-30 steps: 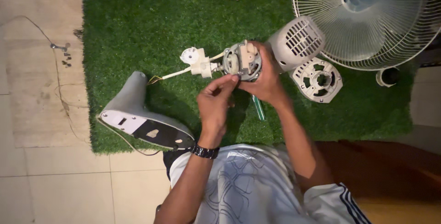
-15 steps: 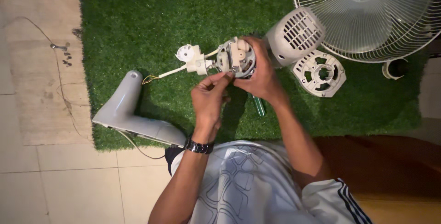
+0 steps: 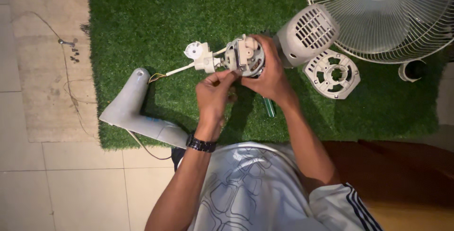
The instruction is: The person assembles a disassembled electric fan on a green mat. They use a screwdriver to tighten screws on the motor housing, attach the fan blade hub, and connect the motor to the fan body.
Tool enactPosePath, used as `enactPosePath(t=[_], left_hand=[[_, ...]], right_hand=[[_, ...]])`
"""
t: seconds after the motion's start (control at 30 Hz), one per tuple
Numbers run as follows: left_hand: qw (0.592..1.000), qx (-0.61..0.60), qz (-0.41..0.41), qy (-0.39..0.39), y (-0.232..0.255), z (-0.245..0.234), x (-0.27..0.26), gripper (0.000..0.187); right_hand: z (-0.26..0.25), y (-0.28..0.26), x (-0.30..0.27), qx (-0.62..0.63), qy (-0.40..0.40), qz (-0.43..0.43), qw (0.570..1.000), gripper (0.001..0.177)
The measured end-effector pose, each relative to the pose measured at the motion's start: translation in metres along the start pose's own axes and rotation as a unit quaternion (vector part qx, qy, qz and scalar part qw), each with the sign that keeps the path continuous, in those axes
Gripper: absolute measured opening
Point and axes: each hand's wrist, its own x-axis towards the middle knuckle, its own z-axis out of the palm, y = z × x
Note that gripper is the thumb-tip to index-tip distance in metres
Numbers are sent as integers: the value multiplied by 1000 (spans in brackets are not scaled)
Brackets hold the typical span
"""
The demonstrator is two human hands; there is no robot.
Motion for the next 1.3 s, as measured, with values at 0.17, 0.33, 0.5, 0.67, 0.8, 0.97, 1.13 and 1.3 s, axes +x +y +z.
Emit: enactPosePath(t=[0.17, 0.33, 0.5, 0.67, 0.8, 0.97, 1.13, 1.3], left_hand=[[996, 6, 83, 29, -7, 2, -2, 20], [957, 122, 257, 58, -12, 6, -10, 14], [945, 114, 297, 78, -11, 14, -20, 14], [939, 128, 305, 91, -7, 18, -24, 13], [941, 131, 297, 92, -5, 19, -28, 15], [934, 138, 314, 99, -5, 18, -25, 16], [923, 136, 344, 101, -8, 18, -25, 15], [928, 130, 337, 93, -7, 18, -27, 17]], right_hand=[[3, 4, 1, 7, -1, -39, 999, 97], [4, 3, 1, 36, -5, -19, 999, 93], [3, 1, 0, 11, -2, -13, 1000, 91], [4, 0, 1, -1, 8, -9, 1000, 88], [3, 0, 0, 0, 7, -10, 1000, 86], [3, 1, -1, 15, 10, -15, 1000, 83], [4, 1, 2, -4, 13, -30, 999, 84], [3, -1, 1, 28, 6, -25, 999, 84]])
